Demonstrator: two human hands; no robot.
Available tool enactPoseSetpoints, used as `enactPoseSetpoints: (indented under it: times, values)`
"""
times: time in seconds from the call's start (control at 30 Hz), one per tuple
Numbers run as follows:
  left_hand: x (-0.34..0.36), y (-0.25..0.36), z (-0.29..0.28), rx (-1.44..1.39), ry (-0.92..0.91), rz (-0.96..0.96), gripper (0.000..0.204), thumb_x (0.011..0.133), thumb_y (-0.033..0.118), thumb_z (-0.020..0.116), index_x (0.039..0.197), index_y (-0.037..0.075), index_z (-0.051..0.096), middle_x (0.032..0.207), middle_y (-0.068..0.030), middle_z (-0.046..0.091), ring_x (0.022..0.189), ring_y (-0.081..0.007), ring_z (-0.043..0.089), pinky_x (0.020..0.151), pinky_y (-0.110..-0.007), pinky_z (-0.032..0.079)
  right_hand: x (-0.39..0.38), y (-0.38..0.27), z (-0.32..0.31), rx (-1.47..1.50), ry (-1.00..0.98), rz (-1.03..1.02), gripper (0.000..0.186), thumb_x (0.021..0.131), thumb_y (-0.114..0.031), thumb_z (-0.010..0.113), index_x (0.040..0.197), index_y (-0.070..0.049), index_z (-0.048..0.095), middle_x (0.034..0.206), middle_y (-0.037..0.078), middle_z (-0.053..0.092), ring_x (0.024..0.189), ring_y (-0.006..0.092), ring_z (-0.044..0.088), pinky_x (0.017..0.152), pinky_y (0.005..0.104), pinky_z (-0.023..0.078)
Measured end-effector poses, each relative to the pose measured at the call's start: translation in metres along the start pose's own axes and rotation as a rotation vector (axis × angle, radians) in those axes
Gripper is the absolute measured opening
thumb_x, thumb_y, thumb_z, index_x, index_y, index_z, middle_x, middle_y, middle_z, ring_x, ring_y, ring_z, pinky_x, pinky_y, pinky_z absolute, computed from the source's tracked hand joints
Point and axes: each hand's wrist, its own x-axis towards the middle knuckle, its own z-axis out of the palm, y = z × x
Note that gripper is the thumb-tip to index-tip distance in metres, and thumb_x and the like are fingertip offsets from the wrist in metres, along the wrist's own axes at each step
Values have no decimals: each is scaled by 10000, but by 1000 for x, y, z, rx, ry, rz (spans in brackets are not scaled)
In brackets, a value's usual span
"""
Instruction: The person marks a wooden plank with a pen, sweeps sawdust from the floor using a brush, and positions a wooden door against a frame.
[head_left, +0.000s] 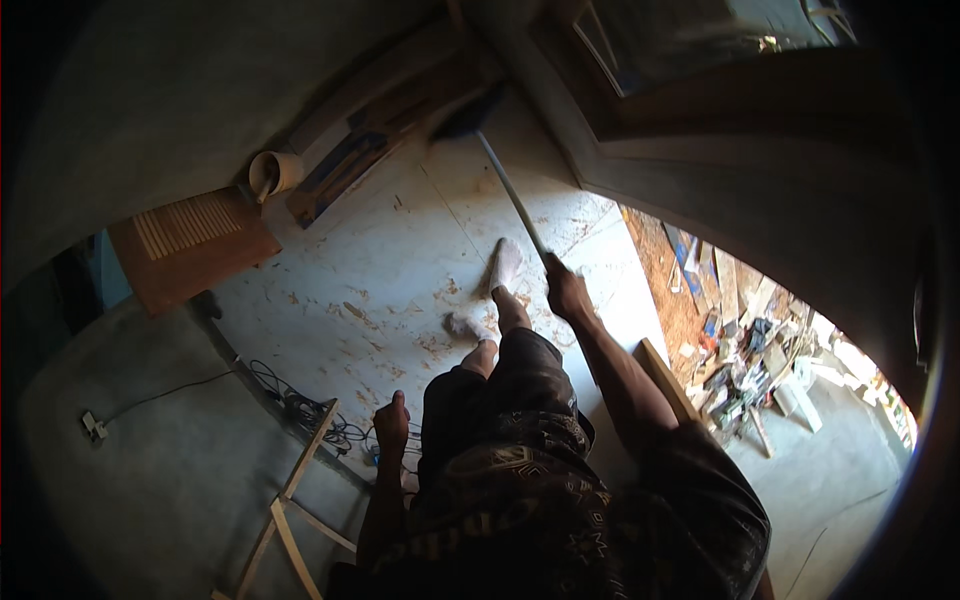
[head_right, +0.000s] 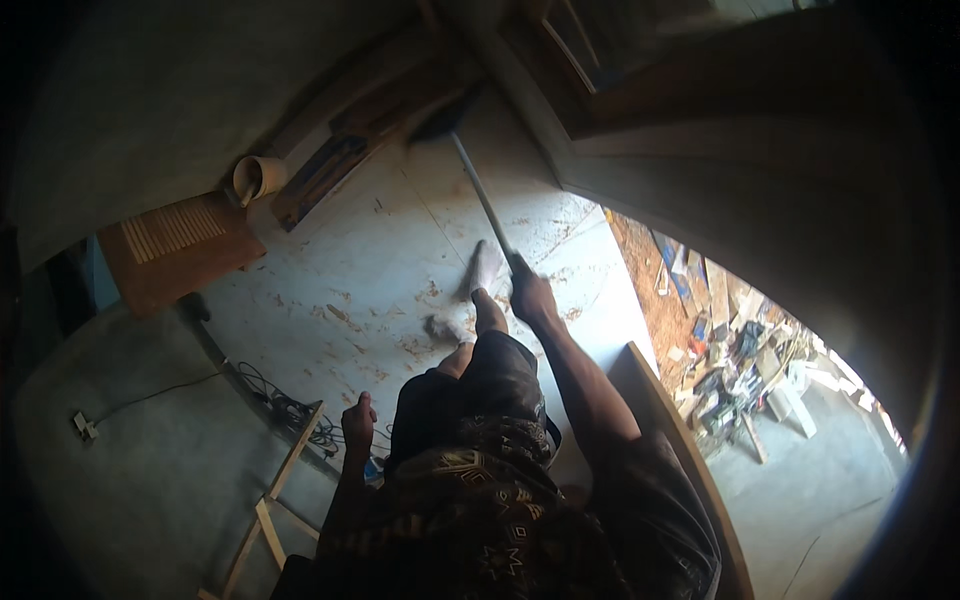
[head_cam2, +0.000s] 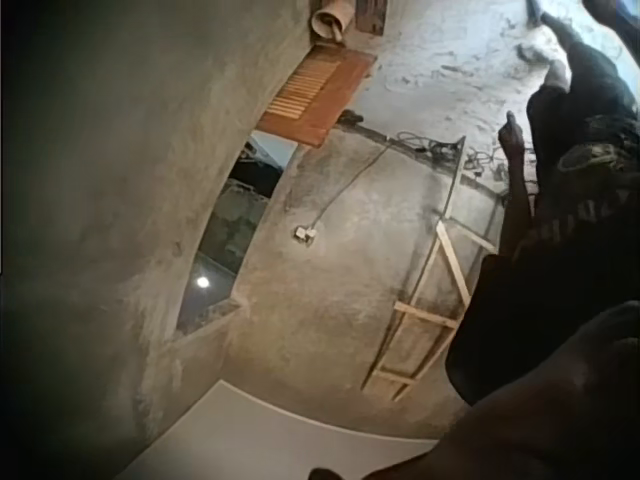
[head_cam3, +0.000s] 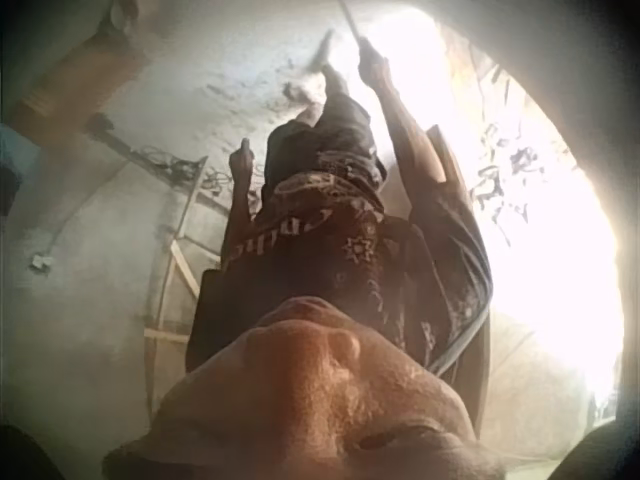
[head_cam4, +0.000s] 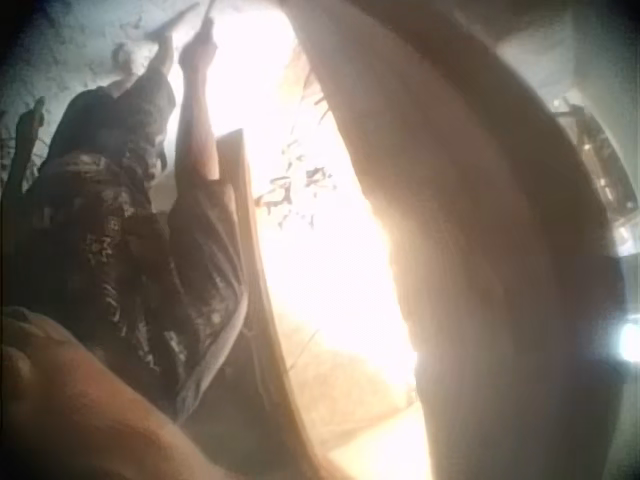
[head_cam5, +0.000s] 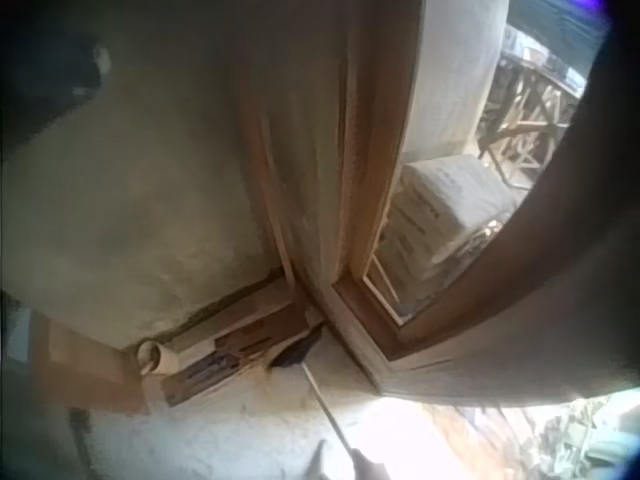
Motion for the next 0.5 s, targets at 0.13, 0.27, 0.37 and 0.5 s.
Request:
enactPoseSetpoints:
  times: [0.13,0.27,0.37,0.5]
  values:
    - [22,20,-19,50,-12,136,678,1001,502,398,564,3,535,521,-151,533,544,-333,548,629,-454,423,104,0,24,-72,109,-63,242,892,-109,487,1113,-80,581,864,238,671,805,458,652,654,523,528]
    - [28,11,-48,-115,26,39,687,1005,504,414,573,-19,524,512,-126,524,529,-265,533,588,-414,407,43,36,34,-55,-29,123,285,843,-78,528,1123,-52,572,928,268,671,899,467,646,739,526,525]
    - [44,-29,-56,-187,35,-90,683,1000,507,439,568,-17,514,506,-86,508,518,-222,504,563,-392,388,-64,63,35,-45,-11,134,364,868,-79,430,1196,-22,575,876,308,639,823,484,632,716,531,503]
    - [49,-78,-41,-186,-20,-106,686,977,528,467,534,8,524,485,-93,508,498,-246,522,572,-402,408,-143,9,20,51,40,233,425,970,-175,427,1327,22,550,1044,347,629,942,464,659,811,462,528]
